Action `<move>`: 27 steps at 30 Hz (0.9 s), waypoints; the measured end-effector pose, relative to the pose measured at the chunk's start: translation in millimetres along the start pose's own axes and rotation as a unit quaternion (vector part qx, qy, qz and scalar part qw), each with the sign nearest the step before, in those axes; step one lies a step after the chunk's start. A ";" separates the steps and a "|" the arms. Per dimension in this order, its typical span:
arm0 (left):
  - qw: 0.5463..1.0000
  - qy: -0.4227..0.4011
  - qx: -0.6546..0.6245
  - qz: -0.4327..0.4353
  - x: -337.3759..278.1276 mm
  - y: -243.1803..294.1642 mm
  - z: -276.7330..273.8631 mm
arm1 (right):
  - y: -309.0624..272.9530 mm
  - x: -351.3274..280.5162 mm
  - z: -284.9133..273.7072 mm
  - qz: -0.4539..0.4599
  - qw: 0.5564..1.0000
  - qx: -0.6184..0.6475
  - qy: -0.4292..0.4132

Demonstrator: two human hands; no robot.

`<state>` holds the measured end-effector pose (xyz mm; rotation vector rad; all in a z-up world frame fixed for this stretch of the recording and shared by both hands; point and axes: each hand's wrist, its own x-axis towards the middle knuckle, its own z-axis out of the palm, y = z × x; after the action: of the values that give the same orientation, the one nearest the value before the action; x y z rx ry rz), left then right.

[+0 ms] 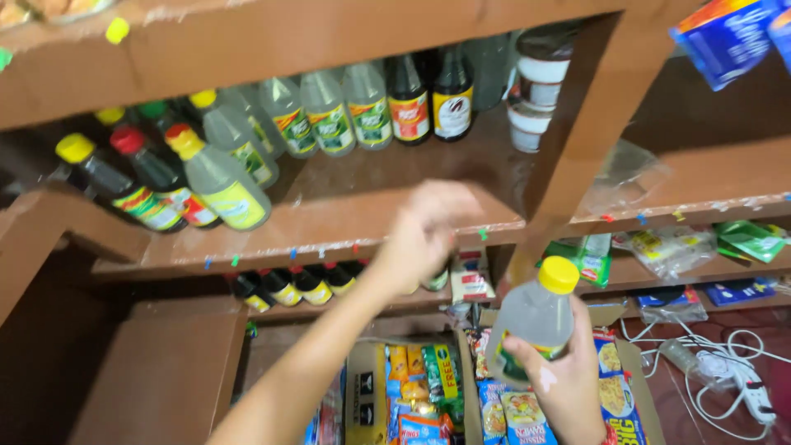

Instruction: Packing various grocery items from shelves into cardboard boxes on the floor.

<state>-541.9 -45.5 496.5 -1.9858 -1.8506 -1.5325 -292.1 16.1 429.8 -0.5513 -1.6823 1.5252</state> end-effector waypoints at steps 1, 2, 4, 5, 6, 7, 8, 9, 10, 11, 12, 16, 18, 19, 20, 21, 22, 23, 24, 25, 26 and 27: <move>0.991 0.119 0.052 -0.029 15.1 -24.1 -0.9 | 8.4 -2.6 -5.4 -0.003 1.000 -0.019 0.009; 0.992 0.117 0.049 -0.024 42.7 -25.2 -8.9 | 9.5 -0.2 -6.4 -0.006 1.000 -0.020 0.014; 0.908 0.151 0.208 -0.331 83.3 -25.4 -24.6 | 11.6 -2.9 -10.6 0.012 1.000 -0.019 0.004; 0.909 0.150 0.206 -0.330 88.8 -61.7 -23.3 | 9.8 -3.0 -10.5 0.012 1.000 -0.020 0.006; 0.930 0.248 0.219 -0.157 95.1 -97.9 -21.4 | 7.9 -2.7 -10.8 0.031 0.999 -0.013 0.002; 0.915 0.334 0.223 0.027 105.9 -134.3 -19.7 | 6.1 0.0 -10.2 0.047 0.999 -0.005 0.000; 0.916 0.333 0.220 0.031 118.0 -142.4 -24.6 | 4.5 4.1 -9.2 0.045 0.999 -0.005 0.005; 0.914 0.307 0.261 -0.040 124.4 -150.2 -27.4 | 2.5 3.5 -8.7 0.054 0.999 -0.006 -0.003; 0.906 0.277 0.301 -0.110 130.6 -158.3 -29.9 | 0.8 2.8 -8.0 0.063 0.998 -0.007 -0.011; 0.908 0.275 0.298 -0.109 137.5 -164.2 -32.9 | 1.8 2.9 -8.4 0.063 0.998 -0.008 -0.007; 0.923 0.232 0.282 -0.120 144.6 -170.0 -36.0 | 2.6 2.9 -8.6 0.063 0.998 -0.011 -0.014; 0.905 0.279 0.322 -0.013 156.8 -202.2 -41.4 | 3.5 2.5 -6.1 0.071 0.997 -0.015 -0.016; 0.929 0.244 0.270 -0.065 157.8 -184.5 -43.9 | 5.1 3.7 -5.5 0.066 0.998 -0.013 -0.008; 0.947 0.205 0.217 -0.118 157.0 -175.2 -44.0 | 5.5 2.4 -5.5 0.063 0.998 -0.011 0.000; 0.948 0.202 0.215 -0.118 150.3 -162.3 -41.6 | 3.9 1.7 -5.1 0.065 0.998 -0.011 0.002; 0.943 0.194 0.262 -0.074 144.6 -149.1 -36.9 | 2.0 0.0 -5.7 0.061 0.998 -0.010 0.009; 0.933 0.184 0.307 -0.029 139.0 -135.6 -31.9 | 0.2 -1.6 -6.8 0.056 0.998 -0.010 0.016; 0.936 0.181 0.301 -0.028 125.7 -123.8 -25.5 | -1.1 -4.7 -8.9 0.059 0.998 -0.013 0.022; 0.953 0.214 0.205 -0.060 112.8 -112.0 -19.1 | -2.4 -7.4 -11.6 0.064 0.998 -0.001 0.029; 0.960 0.242 0.106 -0.094 99.6 -100.1 -11.6 | -4.3 -10.8 -15.2 0.071 0.997 0.010 0.036; 0.962 0.238 0.099 -0.096 78.4 -72.6 -5.3 | -3.0 -13.7 -22.1 0.075 0.996 0.007 0.043; 0.948 0.292 0.032 -0.118 57.1 -45.3 1.5 | -1.3 -19.7 -27.9 0.082 0.996 0.013 0.045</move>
<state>-586.5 11.3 506.5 -1.1217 -1.8725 -1.8256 -258.3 18.4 425.2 -0.7482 -1.5794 1.6111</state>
